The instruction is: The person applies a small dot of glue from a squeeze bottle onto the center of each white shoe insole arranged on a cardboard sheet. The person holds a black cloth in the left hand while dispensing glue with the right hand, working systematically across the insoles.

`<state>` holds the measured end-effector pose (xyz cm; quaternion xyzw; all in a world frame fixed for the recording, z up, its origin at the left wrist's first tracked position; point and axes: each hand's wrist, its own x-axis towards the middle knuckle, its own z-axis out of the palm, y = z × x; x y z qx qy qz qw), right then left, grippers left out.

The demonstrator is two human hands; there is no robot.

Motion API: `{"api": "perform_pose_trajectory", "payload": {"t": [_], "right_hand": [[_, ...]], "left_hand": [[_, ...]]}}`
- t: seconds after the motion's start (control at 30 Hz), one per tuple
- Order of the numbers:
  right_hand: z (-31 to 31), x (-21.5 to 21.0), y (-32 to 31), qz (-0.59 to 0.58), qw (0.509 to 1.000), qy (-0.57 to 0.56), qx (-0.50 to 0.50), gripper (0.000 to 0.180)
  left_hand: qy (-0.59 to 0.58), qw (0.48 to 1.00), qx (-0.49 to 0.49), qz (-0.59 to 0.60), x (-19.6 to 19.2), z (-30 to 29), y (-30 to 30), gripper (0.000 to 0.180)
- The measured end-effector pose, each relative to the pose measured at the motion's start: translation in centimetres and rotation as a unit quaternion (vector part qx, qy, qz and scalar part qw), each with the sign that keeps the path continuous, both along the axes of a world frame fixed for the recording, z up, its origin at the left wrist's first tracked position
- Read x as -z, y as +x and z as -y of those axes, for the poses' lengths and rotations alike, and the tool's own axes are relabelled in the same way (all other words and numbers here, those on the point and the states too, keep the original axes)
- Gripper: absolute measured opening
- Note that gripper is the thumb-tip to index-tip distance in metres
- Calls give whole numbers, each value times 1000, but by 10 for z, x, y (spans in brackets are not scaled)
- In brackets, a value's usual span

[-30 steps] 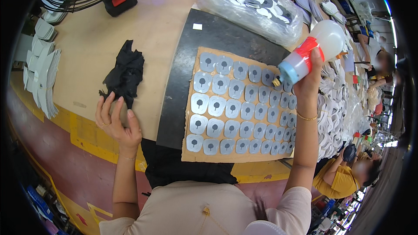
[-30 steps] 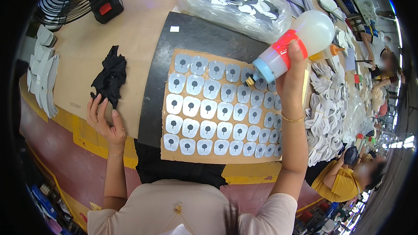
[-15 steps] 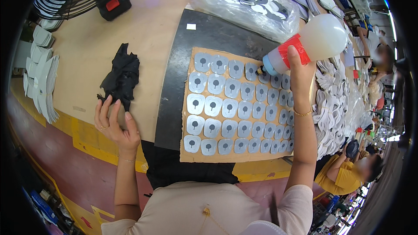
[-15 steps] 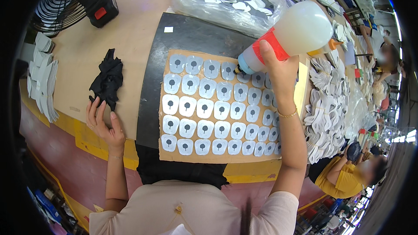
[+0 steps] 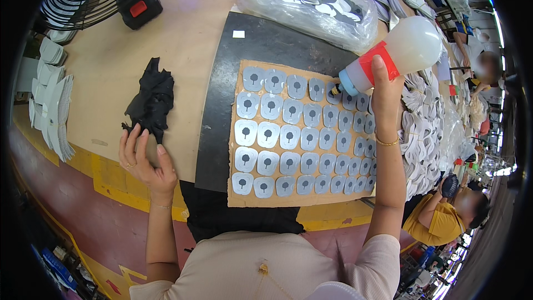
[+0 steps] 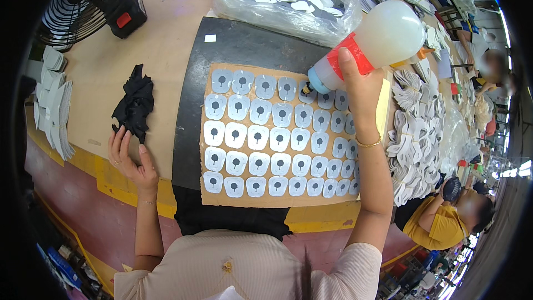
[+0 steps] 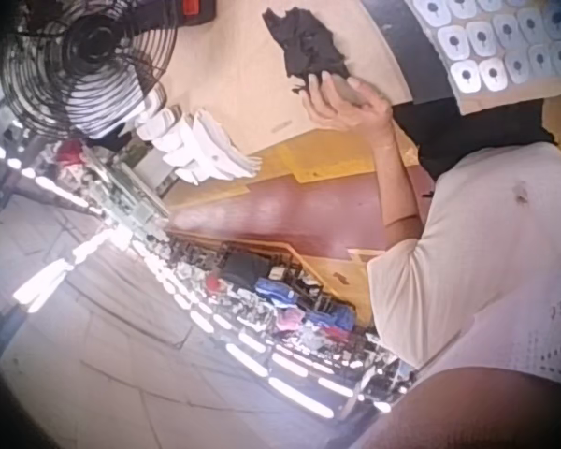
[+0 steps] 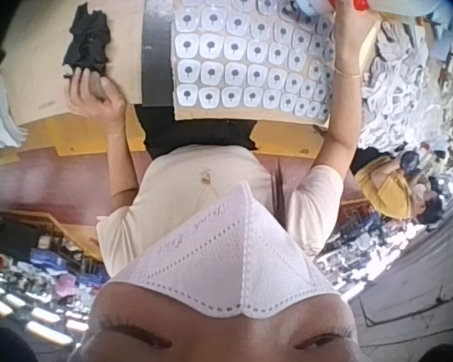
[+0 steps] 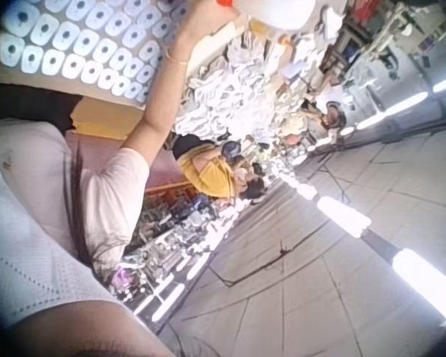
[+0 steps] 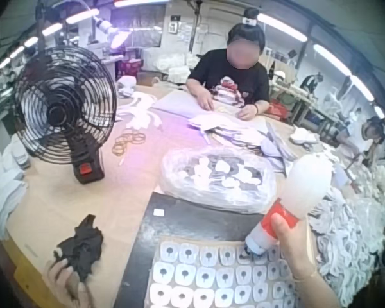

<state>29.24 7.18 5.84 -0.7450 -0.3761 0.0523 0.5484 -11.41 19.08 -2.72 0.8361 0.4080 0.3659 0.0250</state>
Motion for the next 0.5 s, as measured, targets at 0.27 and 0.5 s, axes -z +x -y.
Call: {"api": "perform_pose_trajectory", "payload": {"t": [0.27, 0.5], "right_hand": [[-4, -3, -11, 27, 999, -37, 13, 49], [8, -2, -5, -80, 996, -4, -24, 54]], "left_hand": [[3, 1000, 3, 6, 0, -1, 1, 37], [6, 1000, 0, 8, 0, -1, 2, 37]]}}
